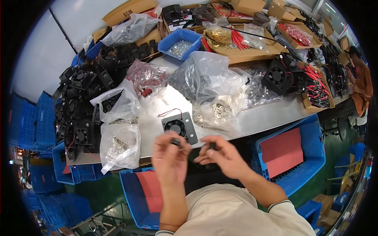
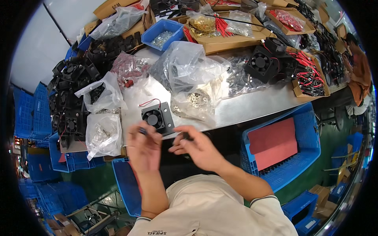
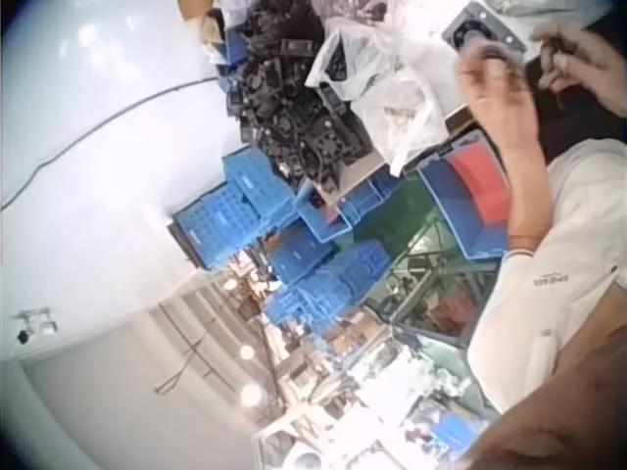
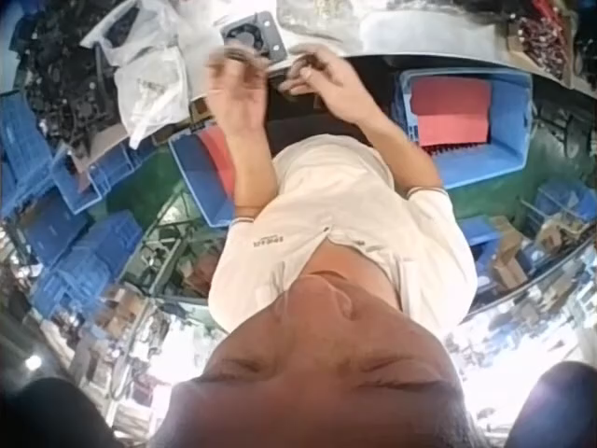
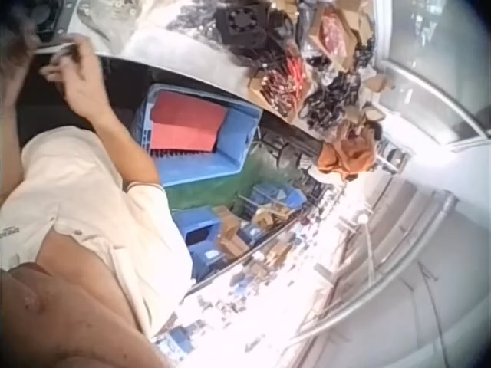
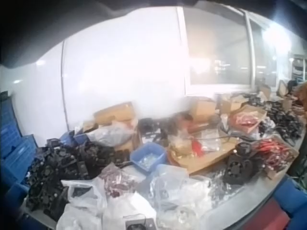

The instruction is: Assembling electronic cooling fans by manually attaching small components to the fan housing.

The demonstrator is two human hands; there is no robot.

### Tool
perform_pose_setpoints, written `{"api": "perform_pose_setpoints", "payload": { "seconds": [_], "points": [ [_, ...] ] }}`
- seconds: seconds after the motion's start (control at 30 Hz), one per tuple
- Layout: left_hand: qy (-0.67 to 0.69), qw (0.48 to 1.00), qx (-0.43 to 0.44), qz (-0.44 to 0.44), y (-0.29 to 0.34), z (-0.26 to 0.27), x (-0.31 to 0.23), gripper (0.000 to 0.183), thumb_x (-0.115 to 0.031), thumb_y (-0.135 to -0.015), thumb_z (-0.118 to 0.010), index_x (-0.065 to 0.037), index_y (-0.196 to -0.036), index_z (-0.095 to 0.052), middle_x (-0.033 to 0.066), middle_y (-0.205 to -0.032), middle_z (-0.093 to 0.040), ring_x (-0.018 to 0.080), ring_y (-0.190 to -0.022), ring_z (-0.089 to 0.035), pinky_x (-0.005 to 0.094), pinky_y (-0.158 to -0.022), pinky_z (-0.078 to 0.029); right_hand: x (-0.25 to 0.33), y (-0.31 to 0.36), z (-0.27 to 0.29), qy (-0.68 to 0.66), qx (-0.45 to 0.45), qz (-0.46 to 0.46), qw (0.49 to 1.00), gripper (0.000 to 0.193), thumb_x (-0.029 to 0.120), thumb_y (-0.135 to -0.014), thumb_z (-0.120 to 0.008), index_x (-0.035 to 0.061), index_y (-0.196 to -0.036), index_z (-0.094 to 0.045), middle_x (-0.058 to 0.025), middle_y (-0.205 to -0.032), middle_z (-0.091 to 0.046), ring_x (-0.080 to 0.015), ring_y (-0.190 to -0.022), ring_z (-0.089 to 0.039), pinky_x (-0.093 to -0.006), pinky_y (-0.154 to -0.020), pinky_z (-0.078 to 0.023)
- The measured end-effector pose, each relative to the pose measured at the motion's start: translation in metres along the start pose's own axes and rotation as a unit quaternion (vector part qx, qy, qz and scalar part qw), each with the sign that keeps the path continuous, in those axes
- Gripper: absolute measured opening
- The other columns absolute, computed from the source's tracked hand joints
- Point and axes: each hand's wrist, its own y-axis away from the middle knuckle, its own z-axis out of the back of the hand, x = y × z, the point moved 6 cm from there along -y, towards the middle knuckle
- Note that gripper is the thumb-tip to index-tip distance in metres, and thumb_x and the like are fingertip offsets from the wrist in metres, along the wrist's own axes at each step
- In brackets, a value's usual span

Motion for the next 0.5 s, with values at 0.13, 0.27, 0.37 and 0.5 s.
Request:
{"api": "perform_pose_setpoints", "payload": {
  "seconds": [0.13,0.27,0.37,0.5],
  "points": [
    [0.050,0.987,0.107,-0.113,-0.033,-0.047,-0.059,0.027,-0.002,-0.092,-0.060,-0.008,-0.118,-0.058,0.0106,-0.115,-0.053,0.0198,-0.095,-0.056,0.0339,-0.078,-0.054,-0.039,0.004,-0.059,-0.013,0.124,-0.016,0.992,0.035,0.003,-0.100,-0.043,0.0013,-0.135,-0.041,-0.0108,-0.109,-0.055,-0.0191,-0.112,-0.057,-0.0343,-0.097,-0.048],
    [0.086,0.970,0.153,-0.169,-0.054,-0.059,-0.094,0.029,-0.003,-0.095,-0.056,-0.009,-0.123,-0.056,0.0113,-0.119,-0.050,0.0194,-0.100,-0.053,0.0322,-0.083,-0.051,-0.094,0.001,-0.085,-0.005,0.165,-0.040,0.986,0.035,0.003,-0.100,-0.043,0.0056,-0.135,-0.043,-0.0020,-0.110,-0.049,-0.0105,-0.100,-0.051,-0.0280,-0.091,-0.047],
    [0.062,0.961,0.167,-0.212,-0.068,-0.062,-0.126,0.028,-0.006,-0.096,-0.055,-0.006,-0.124,-0.055,0.0127,-0.119,-0.051,0.0203,-0.100,-0.053,0.0325,-0.084,-0.050,-0.149,0.015,-0.087,-0.124,0.163,-0.241,0.949,0.033,0.004,-0.101,-0.040,0.0071,-0.133,-0.045,-0.0022,-0.108,-0.049,-0.0103,-0.099,-0.055,-0.0277,-0.086,-0.051],
    [0.047,0.951,0.210,-0.224,-0.080,-0.089,-0.157,0.024,-0.004,-0.096,-0.055,-0.002,-0.120,-0.058,0.0139,-0.115,-0.053,0.0220,-0.101,-0.053,0.0318,-0.084,-0.048,-0.196,0.041,-0.099,-0.207,0.243,-0.428,0.845,0.031,0.009,-0.100,-0.045,0.0079,-0.132,-0.043,-0.0101,-0.116,-0.060,-0.0226,-0.103,-0.065,-0.0390,-0.089,-0.055]
  ]
}}
